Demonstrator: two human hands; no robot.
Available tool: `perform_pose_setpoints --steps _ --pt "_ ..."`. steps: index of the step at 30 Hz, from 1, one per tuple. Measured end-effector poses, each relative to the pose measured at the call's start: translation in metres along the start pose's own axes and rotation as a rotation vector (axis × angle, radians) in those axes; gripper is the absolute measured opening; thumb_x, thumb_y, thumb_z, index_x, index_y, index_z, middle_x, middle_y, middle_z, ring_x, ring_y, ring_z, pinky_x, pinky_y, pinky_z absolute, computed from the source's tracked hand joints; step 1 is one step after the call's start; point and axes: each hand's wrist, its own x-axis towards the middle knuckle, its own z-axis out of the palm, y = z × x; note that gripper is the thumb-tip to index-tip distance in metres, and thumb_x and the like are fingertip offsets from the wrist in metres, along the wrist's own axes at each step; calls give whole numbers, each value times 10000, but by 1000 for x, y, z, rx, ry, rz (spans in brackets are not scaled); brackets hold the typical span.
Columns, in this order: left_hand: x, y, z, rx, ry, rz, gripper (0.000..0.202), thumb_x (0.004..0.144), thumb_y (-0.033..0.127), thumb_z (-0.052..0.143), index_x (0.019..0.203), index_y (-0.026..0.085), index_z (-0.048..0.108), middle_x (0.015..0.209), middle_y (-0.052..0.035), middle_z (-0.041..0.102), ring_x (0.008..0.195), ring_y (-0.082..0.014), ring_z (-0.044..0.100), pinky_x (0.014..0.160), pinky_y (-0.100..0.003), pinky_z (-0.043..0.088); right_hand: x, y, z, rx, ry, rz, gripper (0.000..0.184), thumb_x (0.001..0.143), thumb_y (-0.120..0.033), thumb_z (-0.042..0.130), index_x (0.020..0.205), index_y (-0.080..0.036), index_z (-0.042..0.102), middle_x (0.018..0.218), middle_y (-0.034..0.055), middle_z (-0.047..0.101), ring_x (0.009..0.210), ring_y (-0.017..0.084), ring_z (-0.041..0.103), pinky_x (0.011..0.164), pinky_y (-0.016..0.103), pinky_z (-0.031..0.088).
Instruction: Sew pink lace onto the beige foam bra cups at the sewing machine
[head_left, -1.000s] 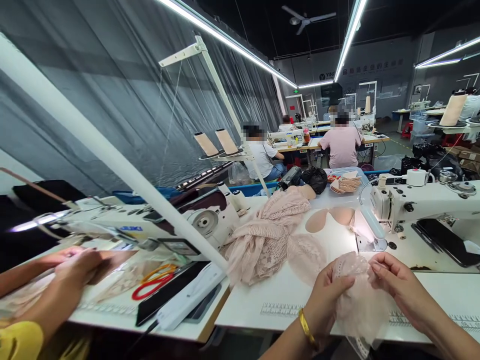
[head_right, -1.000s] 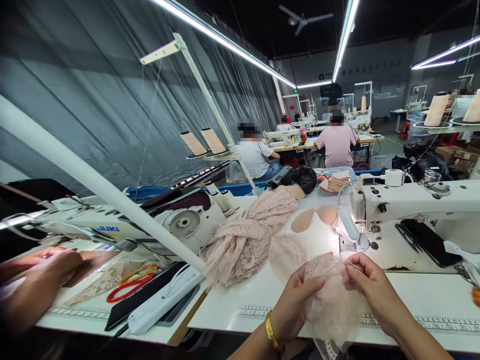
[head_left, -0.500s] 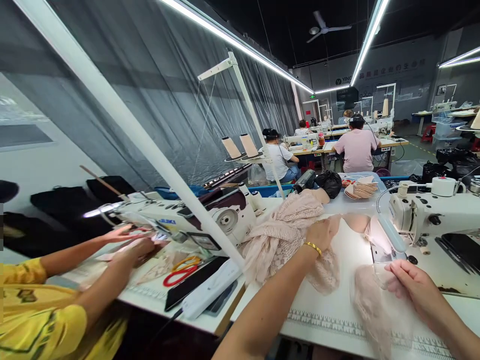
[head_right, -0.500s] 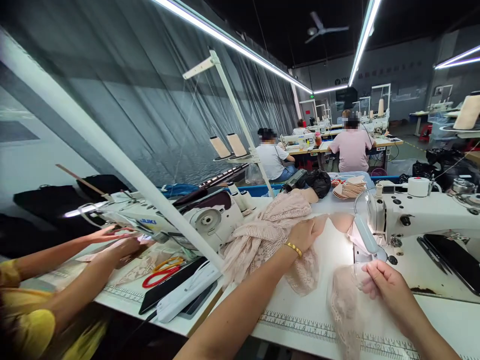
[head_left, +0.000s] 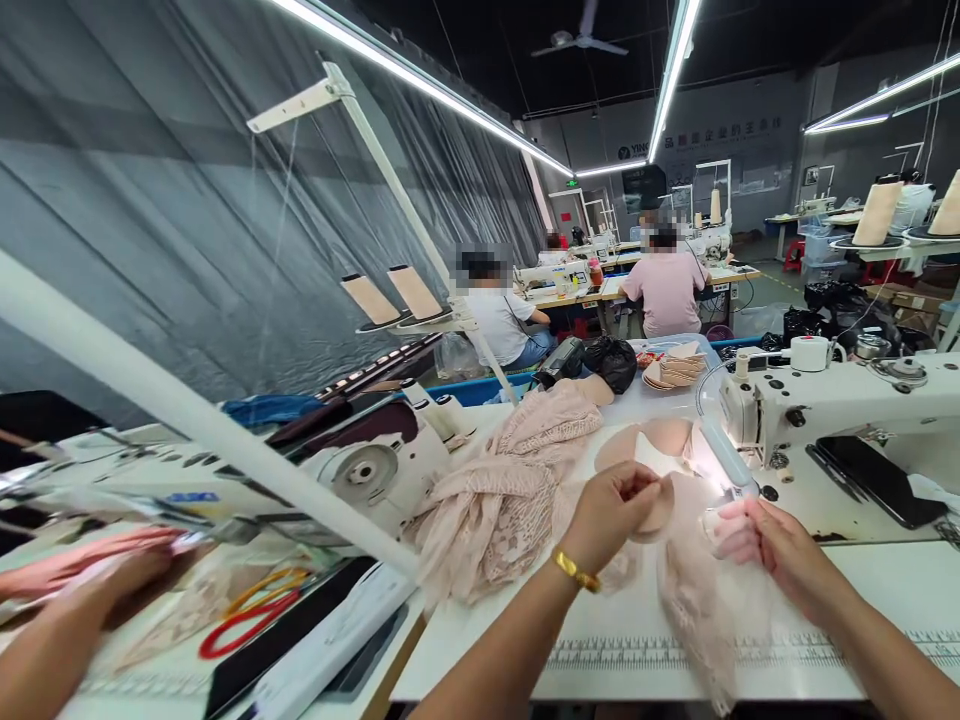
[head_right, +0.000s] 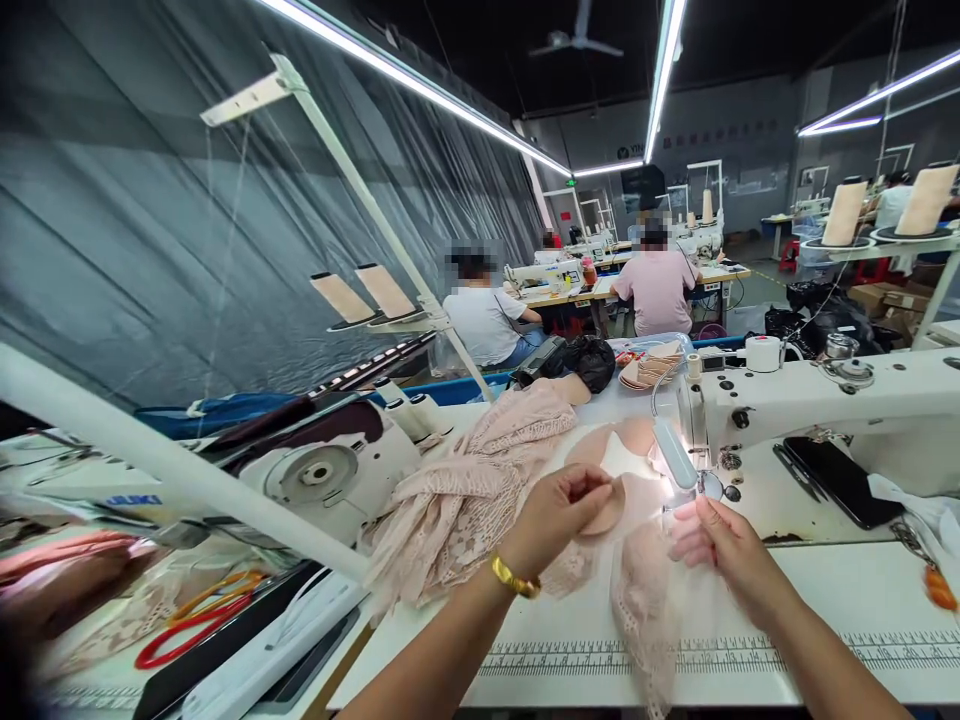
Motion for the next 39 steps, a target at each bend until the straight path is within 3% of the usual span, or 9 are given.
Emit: perform_pose_setpoints --steps 6,11,15,18,21,24,29,33,39 --pt "-27 25 14 -227 -144 -10 177 839 332 661 923 181 701 867 -42 719 797 -193 656 714 -280 514 -10 -12 2 -120 -149 -43 454 902 -652 682 934 -199 708 805 57 746 787 222 662 766 343 505" --pt "-1 38 0 -300 -590 231 767 657 403 894 1348 240 604 1410 -99 612 1321 -323 549 1084 -421 444 -26 -46 7 -477 -344 -145 266 1026 -483 555 1086 -264 694 815 -2 712 791 203 655 719 301 479" --pt "23 33 3 -422 -927 201 485 671 459 886 998 202 637 911 -4 674 884 -205 649 763 -288 500 -33 -73 2 -749 -387 -294 242 1074 -411 461 1060 -275 662 873 0 721 774 189 659 683 294 476" --pt "24 27 1 -342 -683 234 369 778 423 800 801 194 511 690 65 497 621 -102 458 580 -219 356 -33 -78 0 -910 -153 -548 175 1072 -322 458 1024 -267 617 796 -9 681 672 176 627 602 286 464" --pt "10 22 -6 6 -207 493 220 886 264 655 766 193 485 674 49 483 620 -116 431 598 -254 327 -29 -66 4 -1009 56 -923 168 1035 -152 493 1124 -250 596 929 32 719 786 185 670 680 290 513" --pt "-13 14 -6 460 8 752 173 961 146 523 795 193 540 730 -1 568 687 -166 504 640 -309 356 -17 -41 2 -1078 74 -1100 289 984 -13 501 1167 -220 585 1088 80 738 957 212 679 831 333 539" --pt "-29 7 17 704 -207 881 260 932 401 713 861 187 584 890 -31 645 847 -223 592 722 -349 458 14 1 -30 -1239 -175 -1051 302 984 -12 431 1083 -216 631 1049 67 750 888 205 690 715 305 555" --pt "-4 10 43 747 -323 888 50 957 165 621 916 183 597 903 -25 655 798 -198 593 709 -343 460 32 7 -52 -1263 -328 -1023 304 1013 -57 420 1068 -231 664 1085 48 758 926 192 694 746 290 565" --pt "13 -2 75 702 -330 751 184 974 262 590 804 193 588 795 -36 597 683 -193 535 575 -321 358 34 -4 -66 -1276 -418 -904 346 1038 -88 406 1239 -243 641 1186 76 723 1059 227 625 837 336 542"
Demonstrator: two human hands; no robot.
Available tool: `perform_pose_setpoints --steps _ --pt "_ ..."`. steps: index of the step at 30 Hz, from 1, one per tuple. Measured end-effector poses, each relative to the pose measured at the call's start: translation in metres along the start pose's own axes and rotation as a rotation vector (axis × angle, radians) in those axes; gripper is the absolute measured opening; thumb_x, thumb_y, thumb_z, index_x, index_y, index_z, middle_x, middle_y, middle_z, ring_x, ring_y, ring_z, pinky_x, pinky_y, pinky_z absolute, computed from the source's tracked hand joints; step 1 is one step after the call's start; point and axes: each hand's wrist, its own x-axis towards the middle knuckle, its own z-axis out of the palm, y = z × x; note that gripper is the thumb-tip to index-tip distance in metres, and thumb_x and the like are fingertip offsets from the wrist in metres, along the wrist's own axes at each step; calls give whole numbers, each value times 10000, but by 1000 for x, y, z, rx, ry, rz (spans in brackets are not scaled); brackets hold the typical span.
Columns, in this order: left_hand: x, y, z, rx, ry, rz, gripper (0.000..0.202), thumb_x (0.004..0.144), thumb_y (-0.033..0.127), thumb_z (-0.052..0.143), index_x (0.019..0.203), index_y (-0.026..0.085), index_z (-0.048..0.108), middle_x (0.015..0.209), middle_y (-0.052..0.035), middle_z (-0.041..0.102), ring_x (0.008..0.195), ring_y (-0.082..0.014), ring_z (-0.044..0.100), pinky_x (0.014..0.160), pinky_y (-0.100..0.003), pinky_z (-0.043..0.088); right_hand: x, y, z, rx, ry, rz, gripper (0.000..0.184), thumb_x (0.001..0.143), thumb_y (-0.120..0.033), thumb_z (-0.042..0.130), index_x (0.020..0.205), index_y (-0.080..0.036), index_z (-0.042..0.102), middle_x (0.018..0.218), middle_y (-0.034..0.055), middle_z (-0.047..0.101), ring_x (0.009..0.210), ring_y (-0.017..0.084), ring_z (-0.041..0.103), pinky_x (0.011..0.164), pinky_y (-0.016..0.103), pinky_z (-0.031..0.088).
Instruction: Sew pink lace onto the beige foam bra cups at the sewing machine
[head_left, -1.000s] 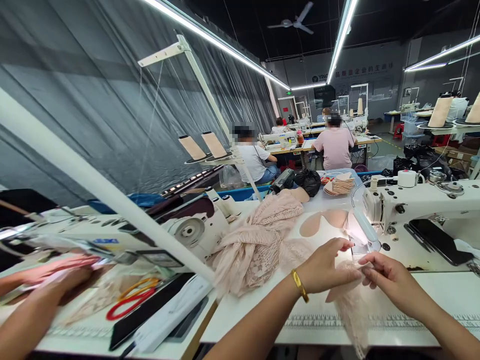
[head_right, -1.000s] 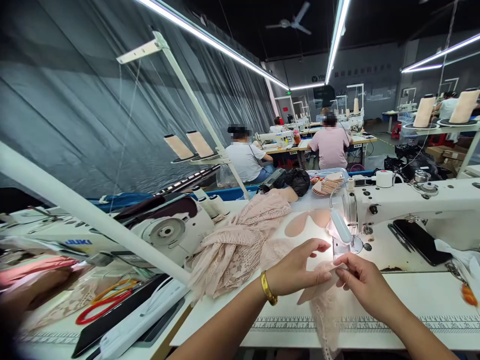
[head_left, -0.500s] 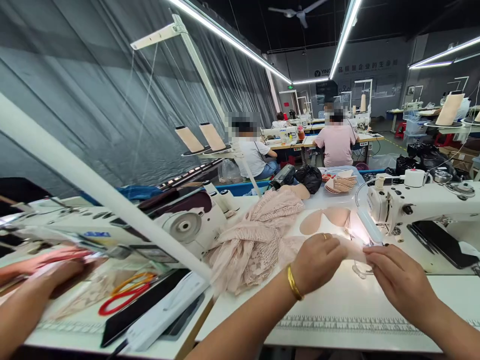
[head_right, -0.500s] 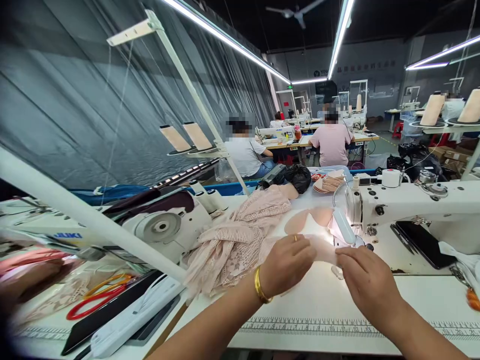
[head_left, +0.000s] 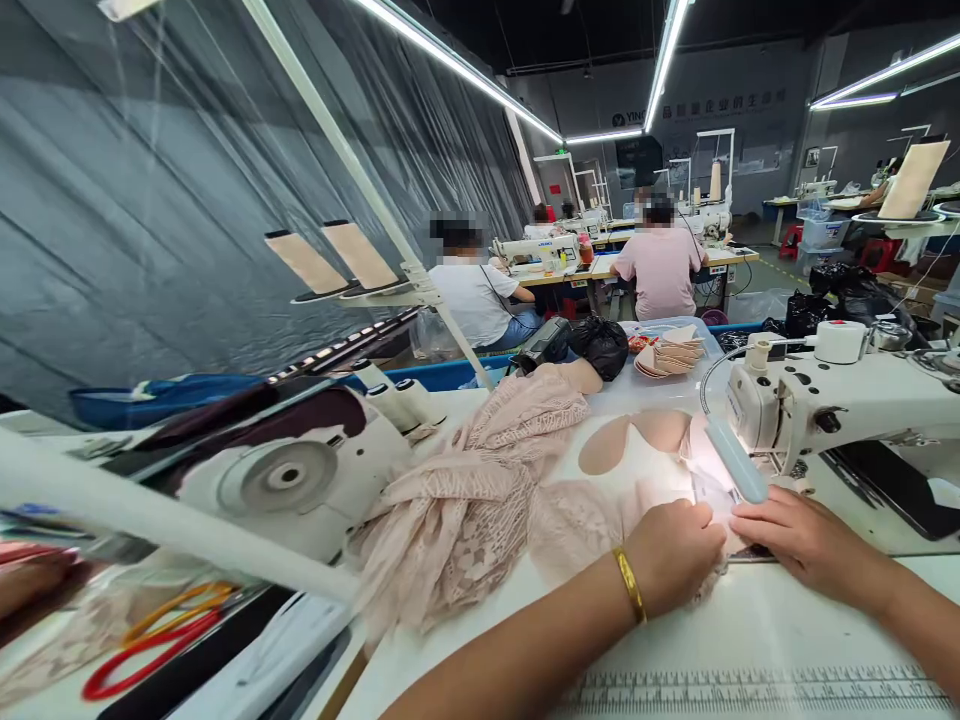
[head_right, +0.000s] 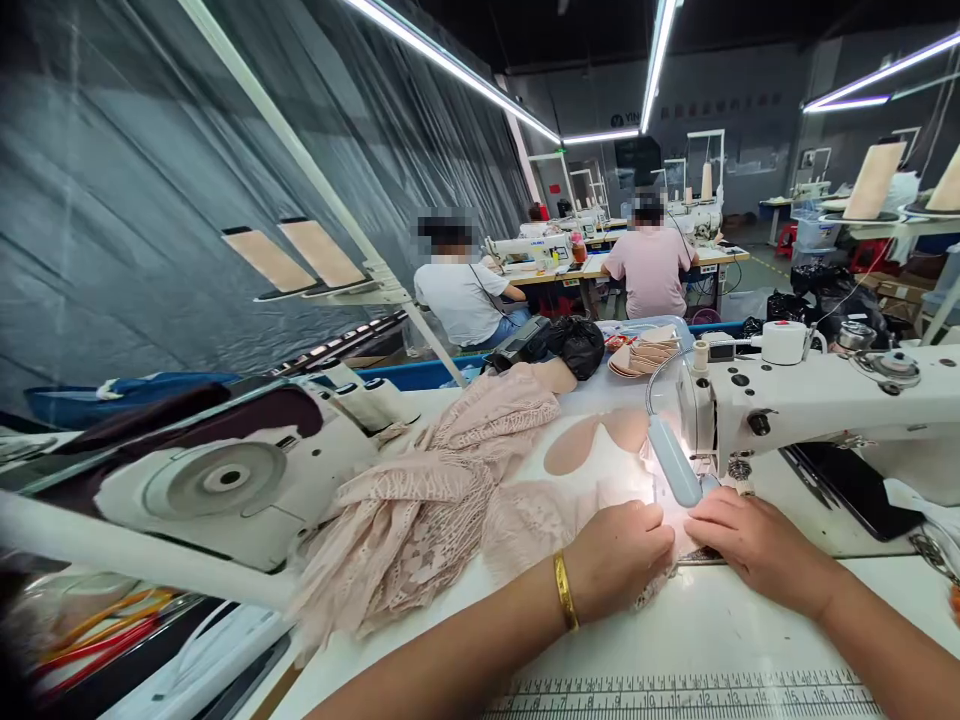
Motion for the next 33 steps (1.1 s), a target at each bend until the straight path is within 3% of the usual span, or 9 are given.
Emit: perform_pose_setpoints --steps 5,17,33 --pt "-5 2 7 -43 176 41 182 975 212 554 797 175 570 873 -48 604 812 -200 551 762 -351 427 -8 -2 -5 60 -138 59 409 1034 -78 392 1296 -282 632 1072 76 673 946 224 598 767 349 496" --pt "2 8 9 -92 265 20 123 967 225 535 863 186 587 817 -31 562 745 -198 476 696 -340 357 -12 -2 -9 153 -150 78 372 1028 -88 420 1245 -278 655 1048 69 641 906 214 560 750 340 466" --pt "12 0 16 -124 216 74 131 960 257 554 876 179 619 918 -53 662 870 -212 579 767 -359 382 -11 -2 -4 135 -161 223 388 971 -93 478 1250 -310 635 956 42 632 857 234 604 661 335 453"
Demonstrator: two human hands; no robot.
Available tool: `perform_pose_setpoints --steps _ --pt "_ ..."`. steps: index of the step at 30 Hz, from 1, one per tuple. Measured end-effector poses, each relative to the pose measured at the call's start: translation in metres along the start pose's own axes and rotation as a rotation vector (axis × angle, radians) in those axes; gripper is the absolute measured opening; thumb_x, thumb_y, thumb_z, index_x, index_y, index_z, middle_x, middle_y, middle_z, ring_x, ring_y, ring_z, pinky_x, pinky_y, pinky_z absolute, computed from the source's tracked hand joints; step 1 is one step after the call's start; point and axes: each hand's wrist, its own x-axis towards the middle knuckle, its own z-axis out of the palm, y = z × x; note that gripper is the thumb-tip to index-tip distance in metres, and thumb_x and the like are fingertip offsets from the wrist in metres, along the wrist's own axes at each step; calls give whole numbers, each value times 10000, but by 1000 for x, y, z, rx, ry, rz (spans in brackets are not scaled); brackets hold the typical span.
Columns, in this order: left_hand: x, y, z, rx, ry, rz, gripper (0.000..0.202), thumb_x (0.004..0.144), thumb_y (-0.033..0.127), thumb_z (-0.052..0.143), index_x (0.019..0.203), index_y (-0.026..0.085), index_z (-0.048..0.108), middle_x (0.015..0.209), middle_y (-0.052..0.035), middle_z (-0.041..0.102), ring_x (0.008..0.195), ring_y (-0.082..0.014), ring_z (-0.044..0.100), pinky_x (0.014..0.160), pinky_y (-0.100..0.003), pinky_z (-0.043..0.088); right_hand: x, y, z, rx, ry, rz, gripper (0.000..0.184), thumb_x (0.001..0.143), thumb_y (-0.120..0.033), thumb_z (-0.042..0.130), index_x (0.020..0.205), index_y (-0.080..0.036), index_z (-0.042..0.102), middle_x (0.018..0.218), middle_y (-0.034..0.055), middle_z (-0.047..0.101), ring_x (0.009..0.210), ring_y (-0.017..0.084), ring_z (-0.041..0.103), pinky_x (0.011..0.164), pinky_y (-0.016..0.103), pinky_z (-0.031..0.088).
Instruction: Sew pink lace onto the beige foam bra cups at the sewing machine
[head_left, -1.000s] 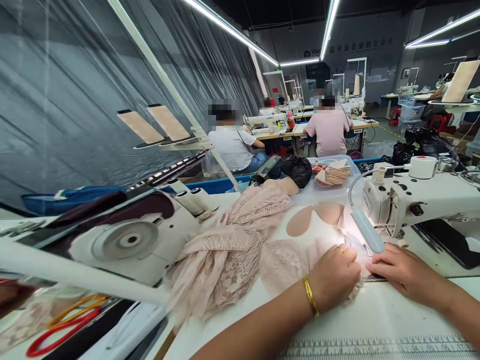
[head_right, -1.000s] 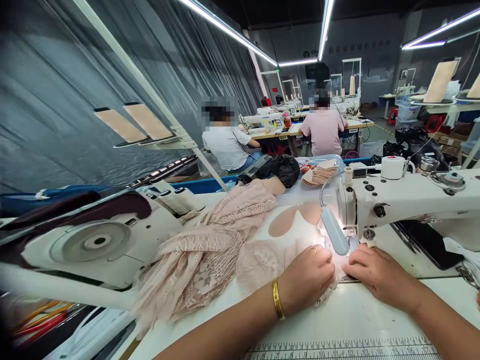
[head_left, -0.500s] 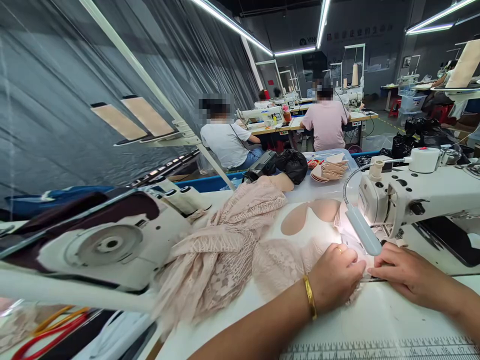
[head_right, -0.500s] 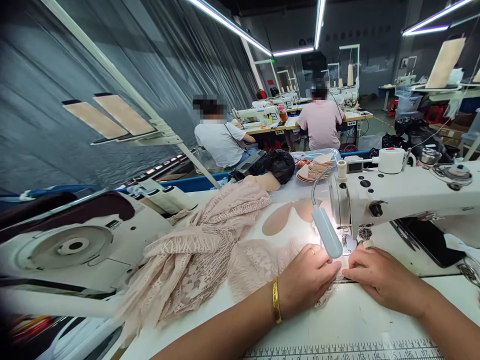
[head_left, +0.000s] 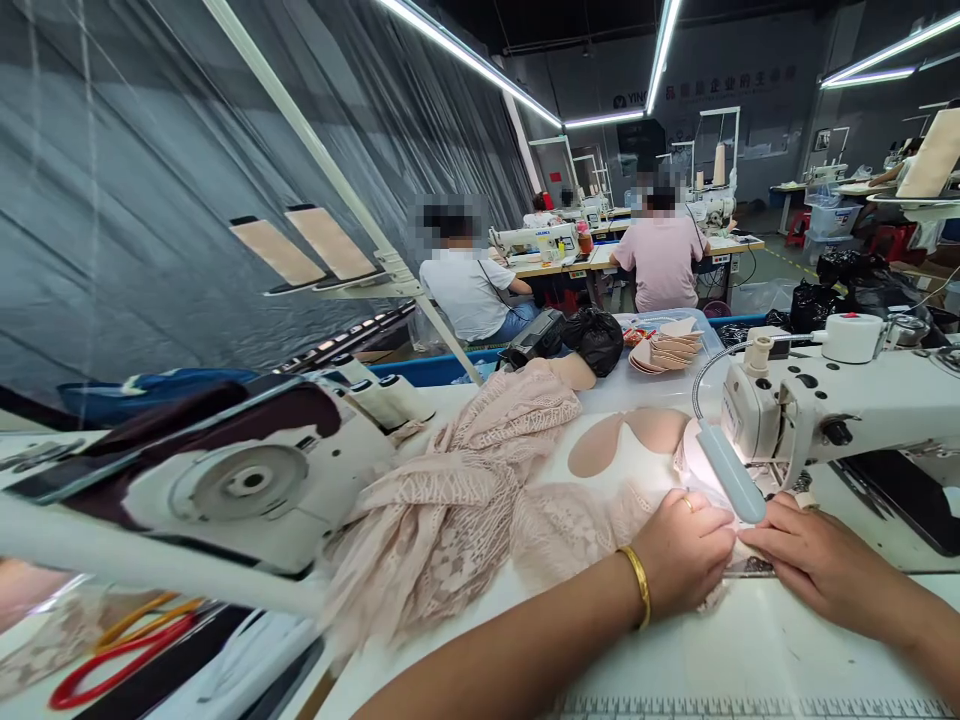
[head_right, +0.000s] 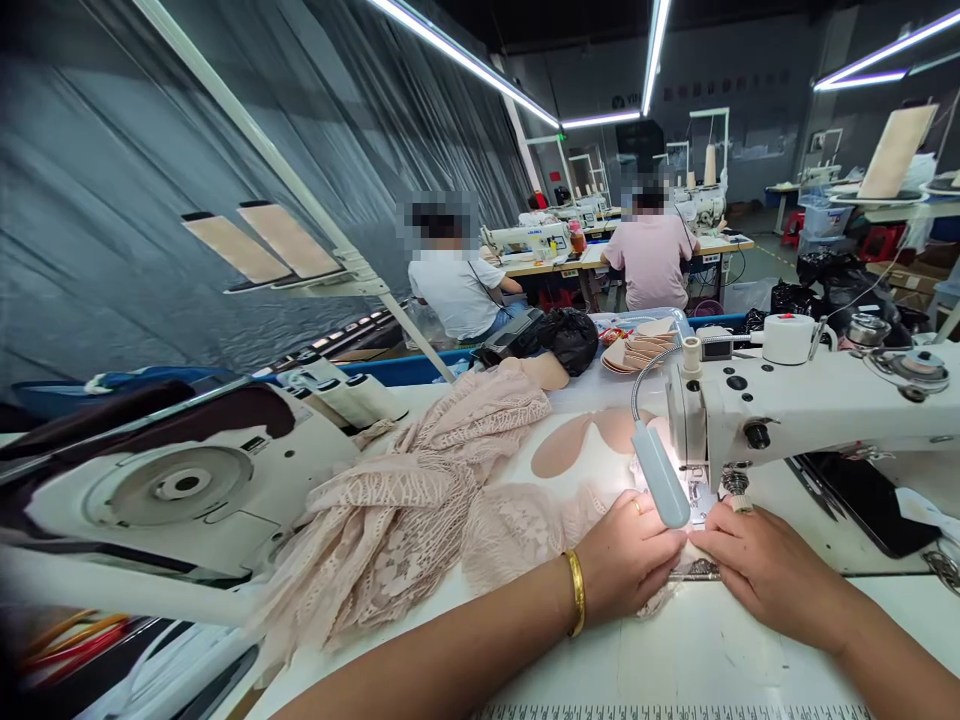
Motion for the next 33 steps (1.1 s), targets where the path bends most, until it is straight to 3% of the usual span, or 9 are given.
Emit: perform_pose_setpoints --steps 7,16,21,27,33 --pt "8 -12 9 11 -4 -18 155 966 271 555 870 178 633 928 -56 676 913 -229 589 812 -377 391 5 6 5 -9 121 9 267 996 -150 477 1105 -293 674 968 50 663 825 229 615 656 330 473" --pt "15 -24 10 -62 -1 -28 176 977 273 549 868 187 657 947 -47 701 954 -232 594 978 -428 376 7 7 11 -71 96 115 263 1010 -146 392 1095 -281 602 968 40 630 711 205 595 594 321 445" --pt "15 -22 9 -62 -12 -44 203 983 266 526 875 186 679 954 -63 704 960 -232 591 1003 -448 366 8 5 11 -76 152 115 252 996 -142 406 1012 -280 616 940 34 639 706 208 602 595 323 443" --pt "18 -27 12 -72 -17 -64 232 995 264 495 920 179 697 988 -76 713 1026 -258 597 1022 -475 364 7 6 12 -90 114 147 253 1019 -164 363 949 -269 583 950 42 635 696 206 596 595 340 447" --pt "23 -26 5 -2 -86 -159 228 990 320 525 1028 192 710 1102 -104 676 1089 -294 566 963 -485 395 7 7 12 -55 194 131 257 1034 -197 367 955 -272 600 834 18 571 668 207 564 573 341 423"
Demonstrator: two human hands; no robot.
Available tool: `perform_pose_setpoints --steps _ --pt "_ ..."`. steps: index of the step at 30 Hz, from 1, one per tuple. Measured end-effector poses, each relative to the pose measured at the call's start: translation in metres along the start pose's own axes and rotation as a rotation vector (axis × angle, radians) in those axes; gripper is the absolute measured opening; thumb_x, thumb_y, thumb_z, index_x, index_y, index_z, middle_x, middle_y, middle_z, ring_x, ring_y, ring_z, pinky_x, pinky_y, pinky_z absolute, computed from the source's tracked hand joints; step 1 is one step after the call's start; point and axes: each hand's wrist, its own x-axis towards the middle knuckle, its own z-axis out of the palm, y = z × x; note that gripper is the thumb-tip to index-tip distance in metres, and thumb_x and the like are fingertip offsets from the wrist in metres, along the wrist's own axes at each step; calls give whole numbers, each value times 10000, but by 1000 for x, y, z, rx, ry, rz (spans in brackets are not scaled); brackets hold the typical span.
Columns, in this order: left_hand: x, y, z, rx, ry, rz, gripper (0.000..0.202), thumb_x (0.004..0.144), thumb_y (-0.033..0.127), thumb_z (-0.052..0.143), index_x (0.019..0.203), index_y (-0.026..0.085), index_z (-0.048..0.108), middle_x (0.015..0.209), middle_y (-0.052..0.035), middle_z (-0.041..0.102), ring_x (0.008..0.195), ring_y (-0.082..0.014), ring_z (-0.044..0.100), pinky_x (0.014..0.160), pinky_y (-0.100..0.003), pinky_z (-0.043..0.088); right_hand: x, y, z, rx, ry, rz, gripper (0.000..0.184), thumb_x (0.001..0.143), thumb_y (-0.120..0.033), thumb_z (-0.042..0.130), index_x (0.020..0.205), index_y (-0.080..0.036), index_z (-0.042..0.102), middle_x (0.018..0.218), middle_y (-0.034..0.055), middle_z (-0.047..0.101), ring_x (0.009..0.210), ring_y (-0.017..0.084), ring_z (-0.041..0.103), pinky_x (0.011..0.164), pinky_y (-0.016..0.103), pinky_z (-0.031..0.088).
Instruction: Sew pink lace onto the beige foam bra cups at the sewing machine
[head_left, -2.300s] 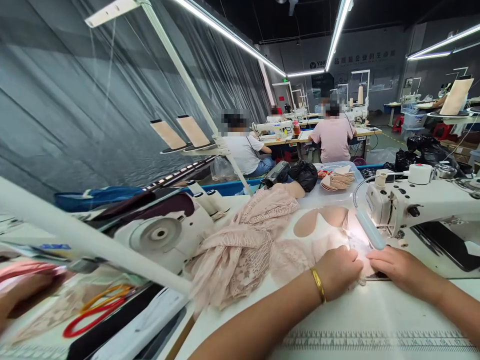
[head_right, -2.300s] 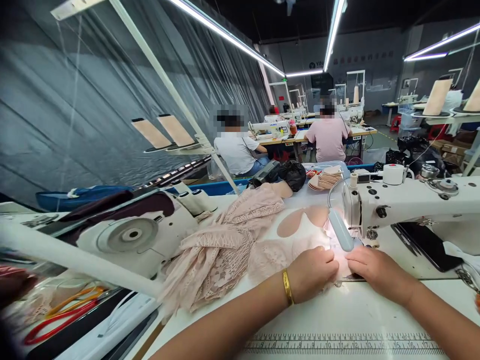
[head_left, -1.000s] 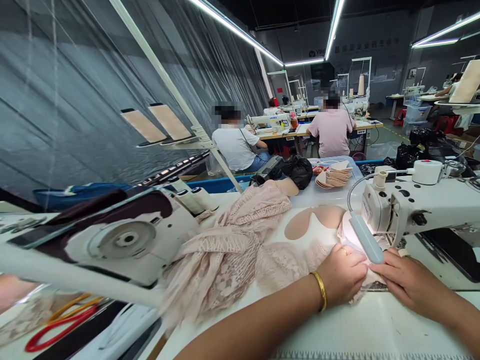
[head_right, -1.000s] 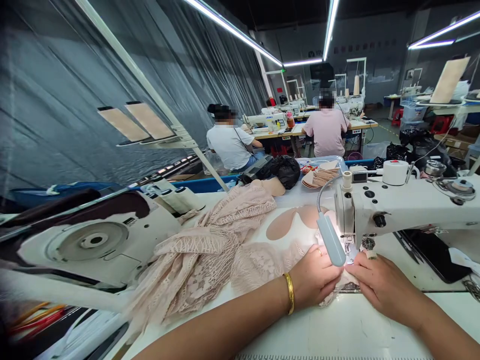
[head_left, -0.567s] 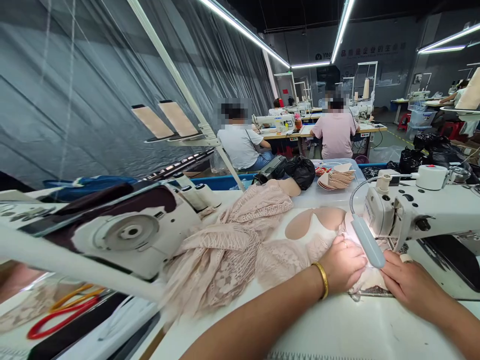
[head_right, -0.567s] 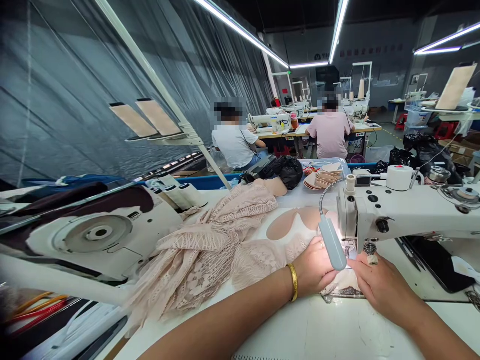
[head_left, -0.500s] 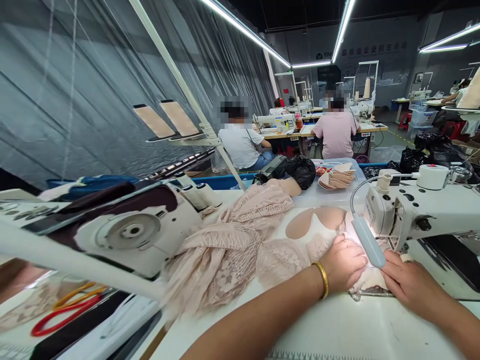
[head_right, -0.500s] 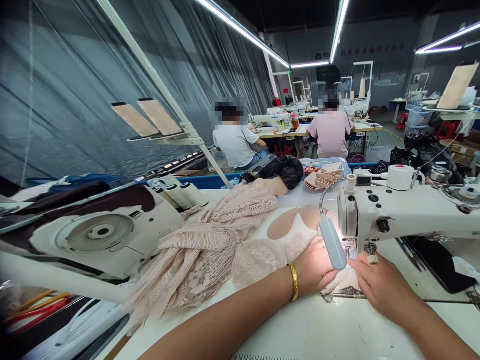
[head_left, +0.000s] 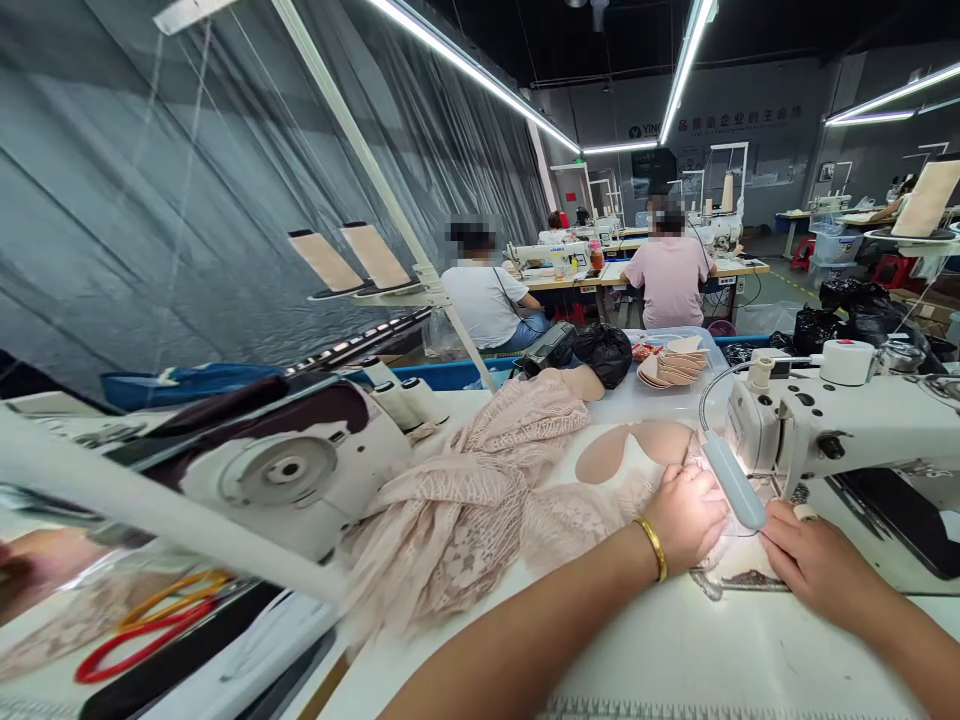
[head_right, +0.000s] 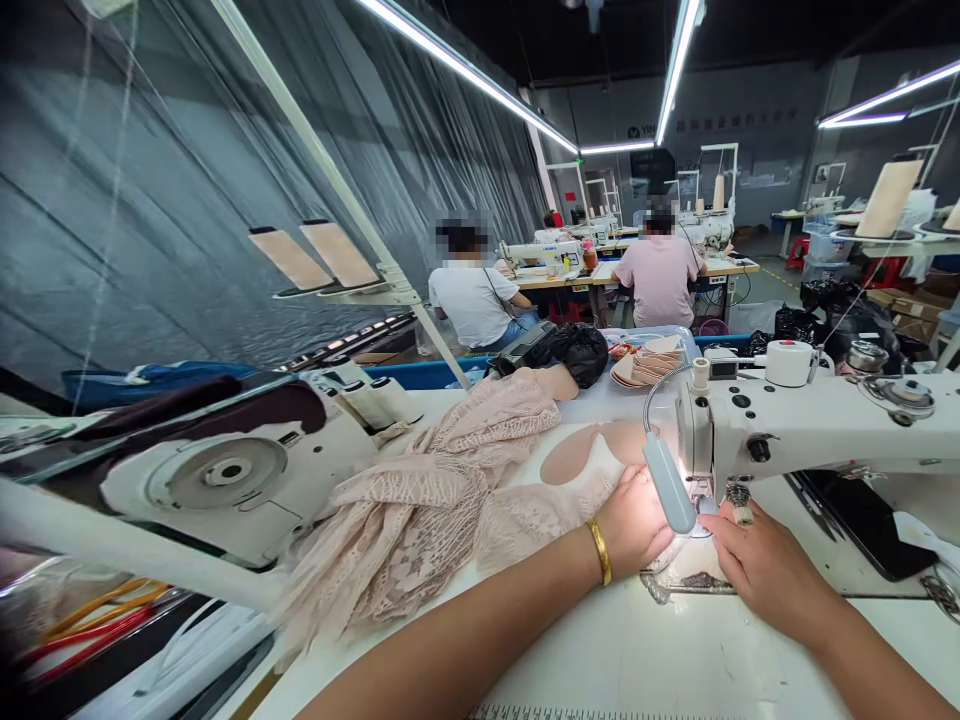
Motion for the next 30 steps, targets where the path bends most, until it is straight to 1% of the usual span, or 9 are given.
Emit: perform_pose_setpoints --steps 7,11,14,17,21,23,25,27,30 --pt "2 -5 -15 -25 -91 -119 202 875 112 585 1066 125 648 1041 -131 690 964 -269 630 888 -433 468 -3 -4 -2 100 35 11 280 1070 -282 377 1076 -275 657 898 51 660 788 234 632 682 375 518" --pt "-42 16 -35 -191 -44 -112 309 920 123 560 1223 165 607 1110 -95 711 1052 -229 642 986 -394 473 3 -33 0 534 -37 225 295 1068 -437 446 1270 -282 595 902 26 694 831 228 668 735 357 551" --pt "-90 62 -35 -914 72 -260 379 911 413 710 1222 208 640 1285 -135 669 1215 -283 607 1069 -441 455 10 -63 6 935 -37 443 509 1004 -540 537 1419 -254 466 758 -36 630 701 206 615 663 328 519" --pt "-116 107 -24 -1573 -31 -472 675 850 738 670 1228 181 612 1081 -155 731 965 -271 734 847 -411 577 6 -92 12 1081 57 520 589 953 -553 627 1432 -260 453 758 -41 613 682 191 582 676 324 505" --pt "-107 122 -16 -2202 484 -972 546 795 572 829 1108 162 652 1181 -145 724 1009 -203 726 931 -312 548 -30 -115 27 1155 217 540 556 937 -536 677 1416 -346 468 768 -46 584 698 178 575 693 303 514" --pt "-96 117 -19 -2231 759 -1047 468 736 404 909 1070 174 677 1215 -110 723 1009 -180 707 925 -275 540 -52 -120 34 1123 248 549 571 933 -546 678 1430 -356 470 787 -27 611 728 196 618 718 321 542" --pt "-87 113 -22 -2225 864 -1060 472 675 325 942 1052 191 691 1180 -75 738 992 -190 697 896 -286 547 -68 -121 38 1114 233 551 648 934 -574 663 1495 -348 430 821 5 666 759 226 670 752 360 575" --pt "-83 114 -24 -2217 830 -1042 458 664 308 937 1042 187 709 1114 -67 756 969 -211 696 875 -308 549 -74 -122 36 1167 221 552 741 934 -606 644 1564 -341 358 890 41 724 816 253 713 796 392 590" --pt "-83 119 -28 -2364 556 -950 481 727 393 888 1098 126 737 1097 -122 766 984 -253 703 905 -343 540 -67 -122 25 1274 248 606 842 908 -615 684 1607 -338 303 1005 74 776 916 274 743 829 385 591"
